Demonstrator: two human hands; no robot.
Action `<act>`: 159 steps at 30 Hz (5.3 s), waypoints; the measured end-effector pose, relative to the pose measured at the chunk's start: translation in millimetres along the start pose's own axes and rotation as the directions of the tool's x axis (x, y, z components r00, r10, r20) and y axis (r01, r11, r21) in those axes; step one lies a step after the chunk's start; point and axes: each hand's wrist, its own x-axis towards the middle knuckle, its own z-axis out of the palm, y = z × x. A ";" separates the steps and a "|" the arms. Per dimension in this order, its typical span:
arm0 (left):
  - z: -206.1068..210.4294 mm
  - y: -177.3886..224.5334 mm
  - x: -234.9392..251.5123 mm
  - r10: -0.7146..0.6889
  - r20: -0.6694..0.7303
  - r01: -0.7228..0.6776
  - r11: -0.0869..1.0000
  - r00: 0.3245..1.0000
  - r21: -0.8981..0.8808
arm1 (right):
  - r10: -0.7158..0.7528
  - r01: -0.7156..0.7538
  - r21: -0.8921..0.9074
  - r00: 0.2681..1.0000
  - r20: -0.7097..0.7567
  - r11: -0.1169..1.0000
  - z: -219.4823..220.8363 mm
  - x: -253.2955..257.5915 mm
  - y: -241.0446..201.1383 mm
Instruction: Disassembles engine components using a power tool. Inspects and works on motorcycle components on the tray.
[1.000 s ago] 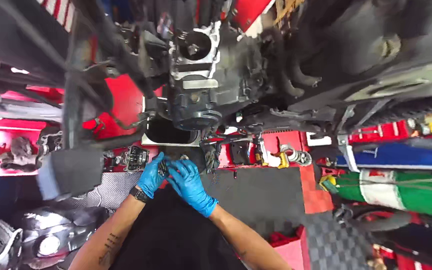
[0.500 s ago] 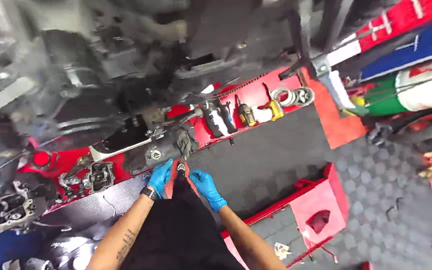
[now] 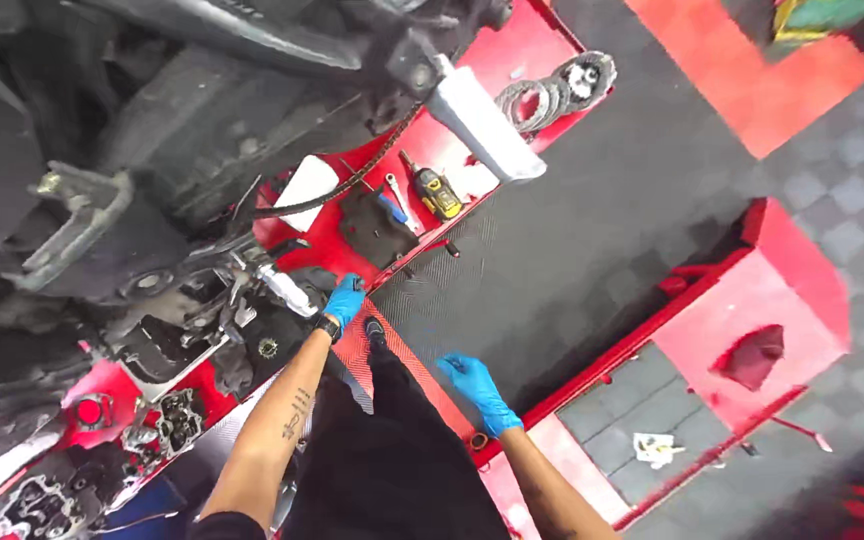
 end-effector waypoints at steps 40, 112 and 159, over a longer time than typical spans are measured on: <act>12.0 -11.5 -14.7 -0.210 -0.328 0.194 0.978 0.921 -0.082 | 0.202 -0.205 0.005 0.971 0.129 0.979 6.5 30.6 64.9; -84.6 -271.3 -124.6 -0.143 -0.660 0.299 0.945 0.738 0.130 | -0.406 0.620 -0.248 0.714 0.570 0.744 266.6 109.7 -261.7; -46.6 -274.3 -124.7 -0.057 -0.614 -0.040 0.989 0.788 -0.143 | -0.582 0.819 -0.370 0.572 0.578 0.438 279.7 120.7 -259.2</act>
